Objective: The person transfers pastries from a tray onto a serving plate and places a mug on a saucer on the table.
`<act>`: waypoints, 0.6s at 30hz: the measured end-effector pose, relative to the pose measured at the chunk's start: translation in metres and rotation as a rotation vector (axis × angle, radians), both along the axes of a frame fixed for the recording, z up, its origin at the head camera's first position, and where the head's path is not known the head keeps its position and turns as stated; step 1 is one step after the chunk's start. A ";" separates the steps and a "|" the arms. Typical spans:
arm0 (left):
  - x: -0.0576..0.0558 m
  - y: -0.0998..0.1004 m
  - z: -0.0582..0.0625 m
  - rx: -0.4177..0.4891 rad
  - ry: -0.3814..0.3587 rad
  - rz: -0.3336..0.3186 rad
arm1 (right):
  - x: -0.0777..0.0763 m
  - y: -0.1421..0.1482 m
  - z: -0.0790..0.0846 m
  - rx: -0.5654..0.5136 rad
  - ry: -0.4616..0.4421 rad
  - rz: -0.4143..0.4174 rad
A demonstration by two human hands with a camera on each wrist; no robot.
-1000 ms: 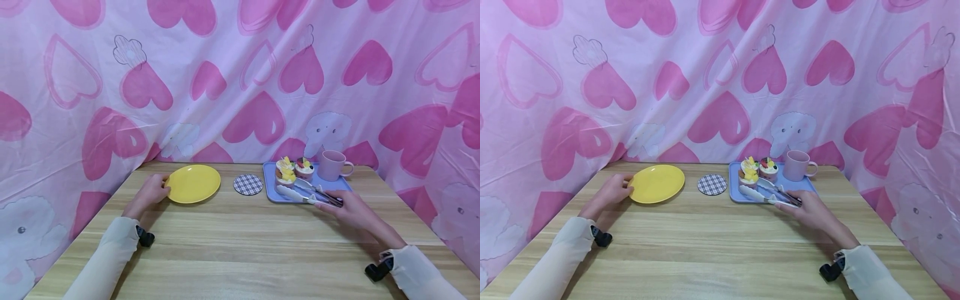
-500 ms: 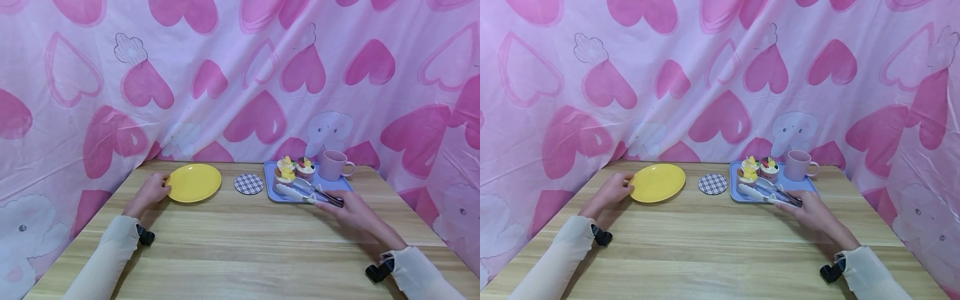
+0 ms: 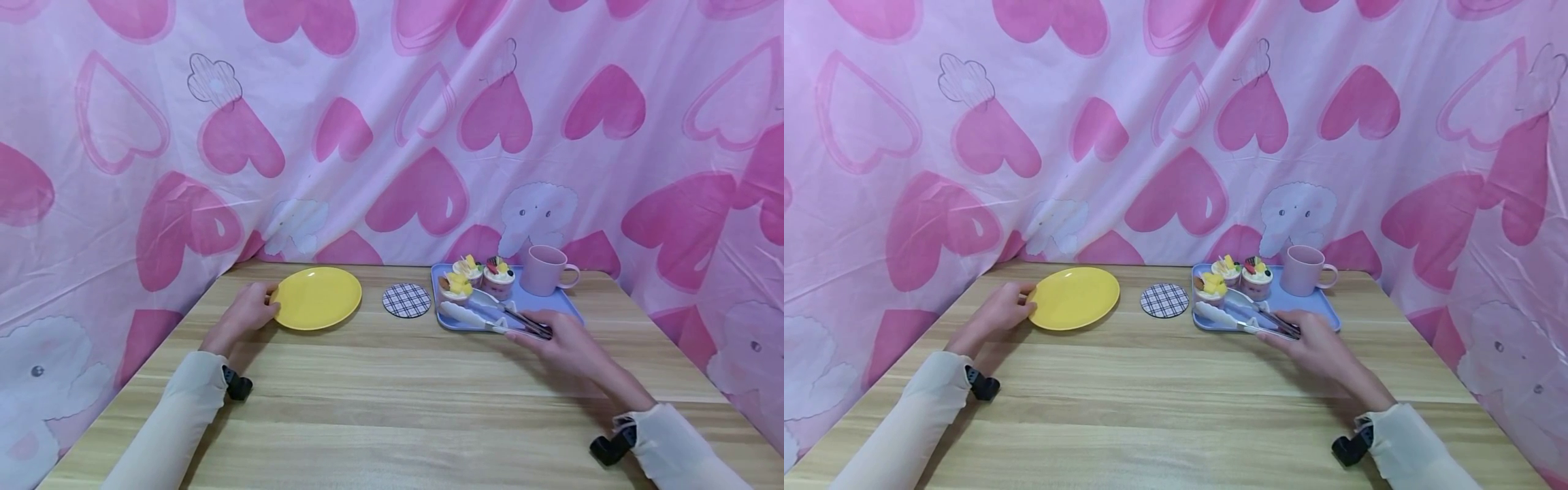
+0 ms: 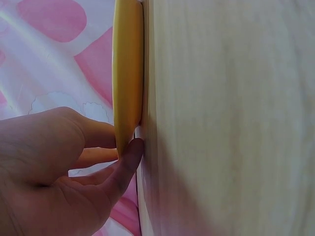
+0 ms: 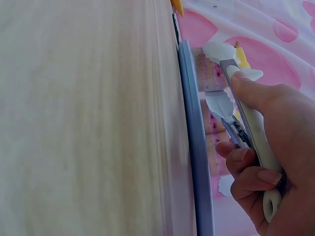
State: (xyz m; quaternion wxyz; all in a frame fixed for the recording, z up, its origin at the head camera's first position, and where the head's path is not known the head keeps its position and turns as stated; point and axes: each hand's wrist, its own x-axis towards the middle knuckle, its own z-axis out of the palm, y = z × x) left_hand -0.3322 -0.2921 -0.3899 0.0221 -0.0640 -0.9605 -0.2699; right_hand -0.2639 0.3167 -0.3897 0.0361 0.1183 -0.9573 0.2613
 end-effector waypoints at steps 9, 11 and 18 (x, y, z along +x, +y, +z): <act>0.000 0.000 0.000 0.013 -0.010 -0.003 | -0.002 -0.006 -0.003 0.019 0.000 0.000; 0.000 0.000 0.001 0.015 -0.011 -0.003 | -0.002 -0.007 -0.002 0.013 -0.013 -0.006; 0.001 0.000 0.002 0.015 -0.015 0.001 | -0.004 -0.011 -0.002 -0.011 -0.071 -0.014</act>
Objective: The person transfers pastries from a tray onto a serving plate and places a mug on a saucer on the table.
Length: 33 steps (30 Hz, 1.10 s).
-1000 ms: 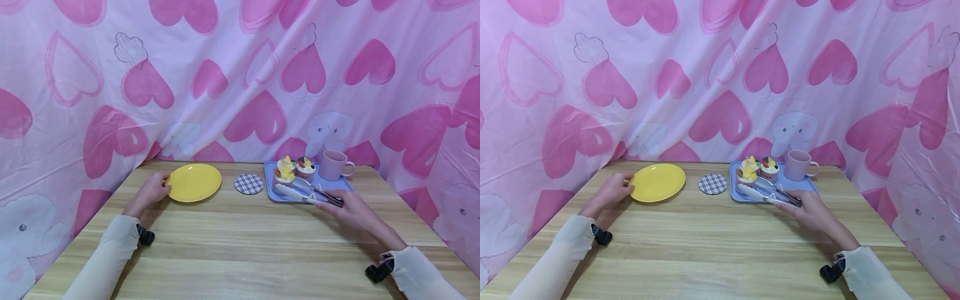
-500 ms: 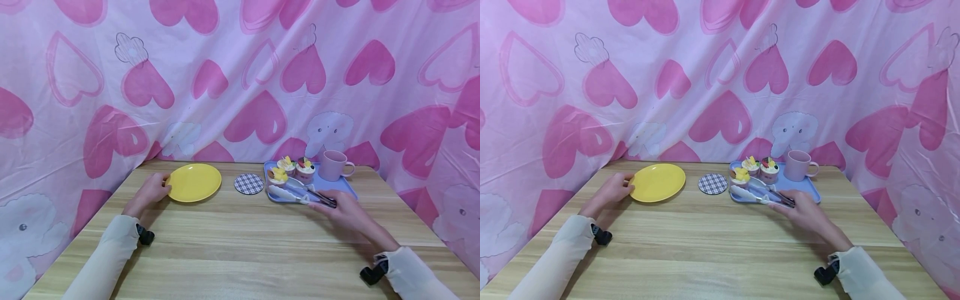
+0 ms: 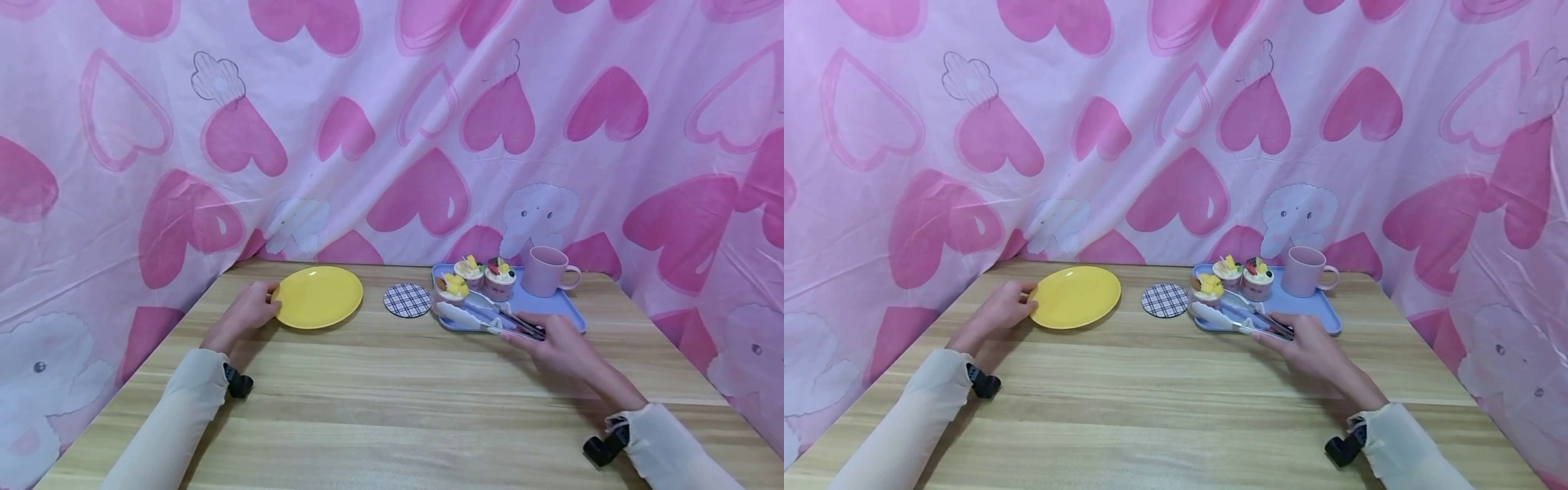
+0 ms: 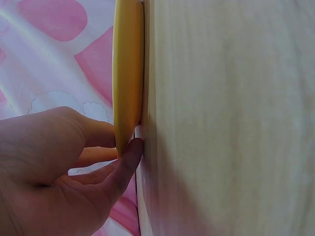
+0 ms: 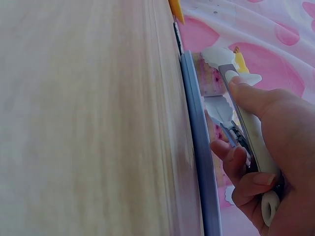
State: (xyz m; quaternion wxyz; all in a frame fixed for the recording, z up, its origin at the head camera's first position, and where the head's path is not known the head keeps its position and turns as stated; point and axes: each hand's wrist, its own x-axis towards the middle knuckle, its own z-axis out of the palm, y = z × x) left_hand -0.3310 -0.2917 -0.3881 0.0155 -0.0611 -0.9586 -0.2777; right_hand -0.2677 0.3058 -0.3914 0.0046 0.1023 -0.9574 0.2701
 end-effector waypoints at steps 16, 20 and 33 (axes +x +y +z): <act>0.001 0.000 0.001 -0.006 -0.013 0.002 | -0.005 -0.009 -0.006 -0.001 0.061 0.036; 0.001 0.000 0.001 -0.005 -0.022 0.002 | -0.006 -0.011 -0.007 -0.001 0.068 0.040; 0.000 0.001 0.003 -0.003 -0.041 0.013 | -0.009 -0.026 -0.005 -0.057 -0.013 0.023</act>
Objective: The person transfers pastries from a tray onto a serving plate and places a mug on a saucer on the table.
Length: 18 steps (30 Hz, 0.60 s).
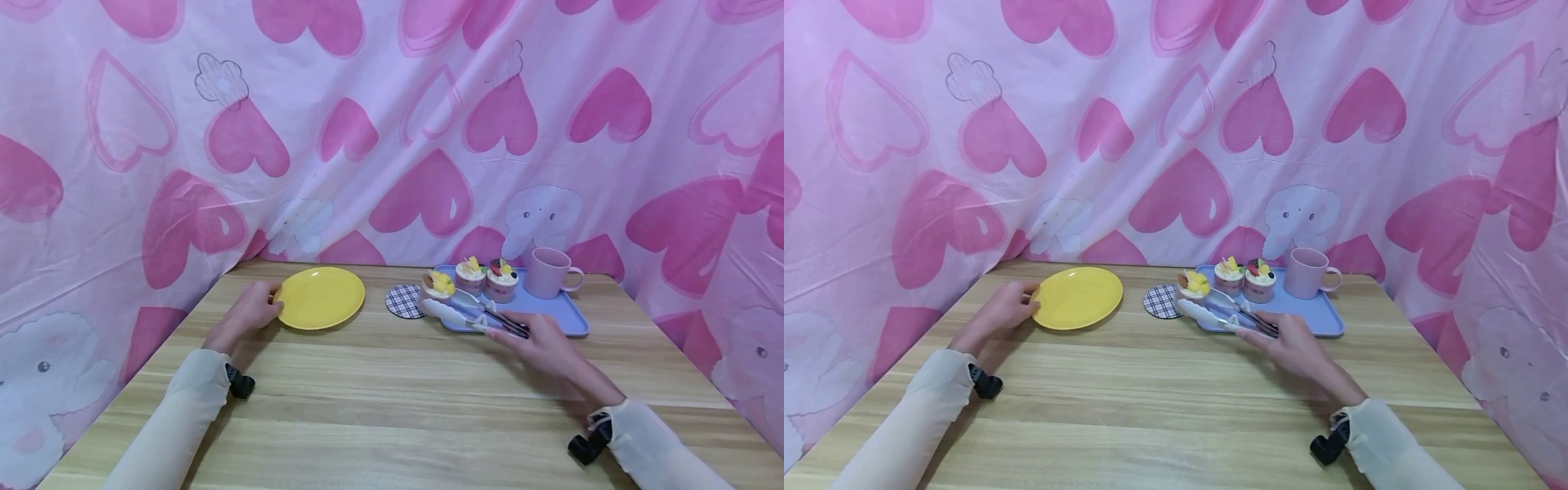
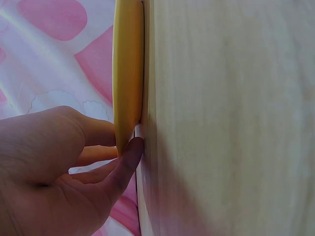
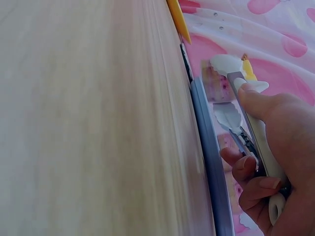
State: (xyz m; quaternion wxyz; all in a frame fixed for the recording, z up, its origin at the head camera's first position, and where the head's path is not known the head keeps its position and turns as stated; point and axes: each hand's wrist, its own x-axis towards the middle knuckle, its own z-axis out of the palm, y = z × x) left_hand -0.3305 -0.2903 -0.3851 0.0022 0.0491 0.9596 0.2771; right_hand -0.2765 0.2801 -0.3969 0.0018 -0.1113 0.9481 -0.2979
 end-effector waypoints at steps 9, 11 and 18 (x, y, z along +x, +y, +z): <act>0.002 0.001 -0.001 0.010 -0.009 0.000 | -0.003 -0.010 -0.002 -0.033 0.004 0.017; 0.002 0.001 -0.001 0.012 -0.013 -0.002 | -0.004 -0.011 -0.003 -0.033 0.001 0.019; 0.000 0.001 -0.002 0.012 -0.017 0.000 | -0.004 -0.014 -0.003 -0.043 -0.001 0.014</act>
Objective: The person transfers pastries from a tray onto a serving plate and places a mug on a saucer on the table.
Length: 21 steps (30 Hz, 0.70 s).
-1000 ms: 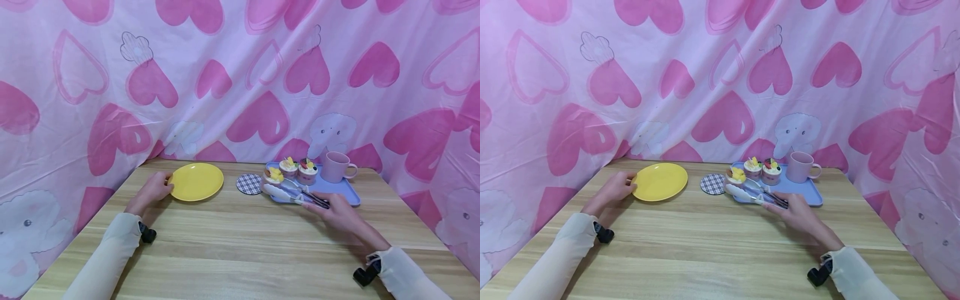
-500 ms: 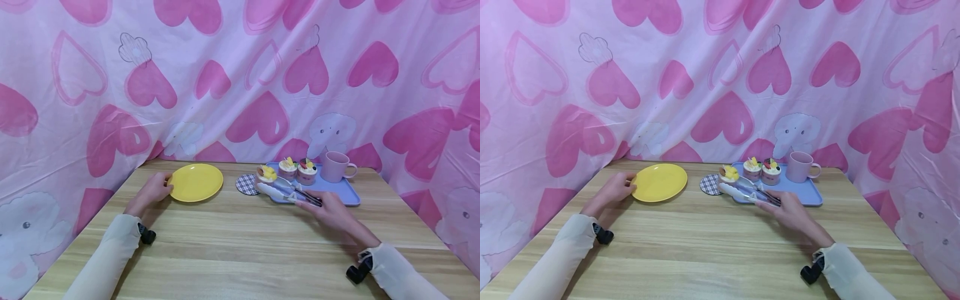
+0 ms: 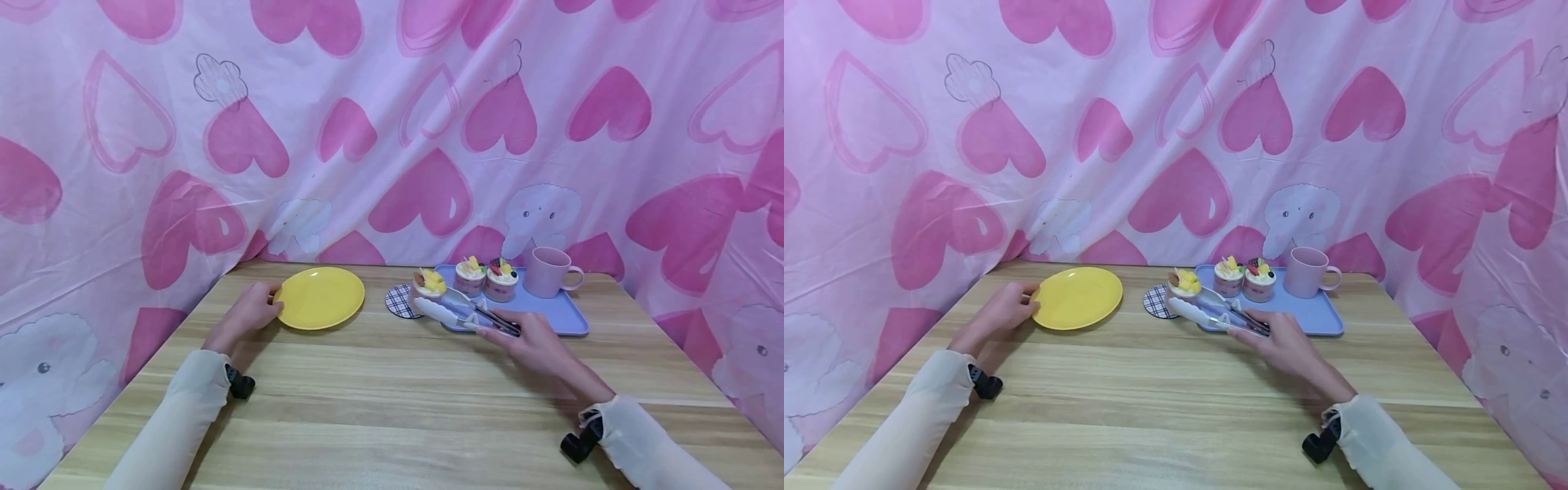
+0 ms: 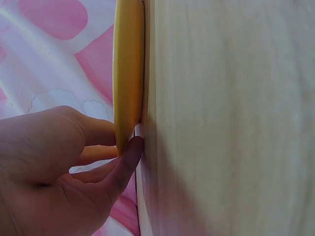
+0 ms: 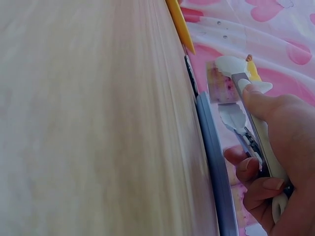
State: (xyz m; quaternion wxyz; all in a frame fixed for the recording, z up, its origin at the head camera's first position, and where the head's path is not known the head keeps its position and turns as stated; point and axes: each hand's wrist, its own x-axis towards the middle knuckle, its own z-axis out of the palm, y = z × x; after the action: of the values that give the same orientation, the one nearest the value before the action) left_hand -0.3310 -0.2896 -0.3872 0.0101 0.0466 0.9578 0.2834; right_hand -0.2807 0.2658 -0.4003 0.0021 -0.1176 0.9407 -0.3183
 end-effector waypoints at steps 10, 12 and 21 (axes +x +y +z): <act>0.002 -0.001 0.001 0.008 0.008 0.006 | -0.002 -0.011 0.000 -0.032 -0.004 0.016; 0.002 -0.001 0.001 0.003 0.014 0.005 | -0.003 -0.013 0.000 -0.038 0.003 0.020; 0.000 -0.001 -0.001 0.001 0.027 -0.006 | -0.005 -0.026 -0.002 -0.046 0.043 0.040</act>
State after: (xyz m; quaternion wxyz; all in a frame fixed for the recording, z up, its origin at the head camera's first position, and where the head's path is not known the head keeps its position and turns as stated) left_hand -0.3312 -0.2906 -0.3878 -0.0019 0.0532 0.9576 0.2833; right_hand -0.2855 0.2400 -0.4026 -0.0144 -0.1429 0.9304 -0.3371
